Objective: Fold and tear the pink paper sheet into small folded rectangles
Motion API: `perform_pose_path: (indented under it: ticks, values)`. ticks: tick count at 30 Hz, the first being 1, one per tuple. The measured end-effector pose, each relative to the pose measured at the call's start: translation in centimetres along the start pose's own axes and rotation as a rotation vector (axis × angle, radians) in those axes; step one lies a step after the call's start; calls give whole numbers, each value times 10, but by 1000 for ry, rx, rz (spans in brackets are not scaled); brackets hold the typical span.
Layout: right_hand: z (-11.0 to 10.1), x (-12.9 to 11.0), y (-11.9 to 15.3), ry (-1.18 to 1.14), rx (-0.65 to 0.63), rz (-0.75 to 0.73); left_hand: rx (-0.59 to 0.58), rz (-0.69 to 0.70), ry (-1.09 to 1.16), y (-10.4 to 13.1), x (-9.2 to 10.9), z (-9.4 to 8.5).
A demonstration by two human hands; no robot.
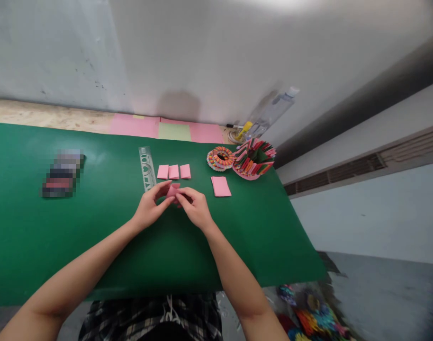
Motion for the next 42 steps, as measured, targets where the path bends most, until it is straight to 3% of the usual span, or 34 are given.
perform_pose_path:
  ticks: [5,12,19,42]
  values:
    - [-4,-6,-1,84,54,-60,-5,-163,209,0,-8,2]
    - [-11,-11,-1,102,143,-70,49,-230,283,-1,-13,-2]
    - [0,3,-2,-47,58,52,154,-276,287,-1,-20,-11]
    - [1,14,-4,-224,43,145,155,-317,338,0,-21,-11]
Point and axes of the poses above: each hand's wrist, its own y-axis away from the middle knuckle, its own z-axis out of the palm, x = y × z, the point moved 9 cm from there along -y, towards the middle knuckle
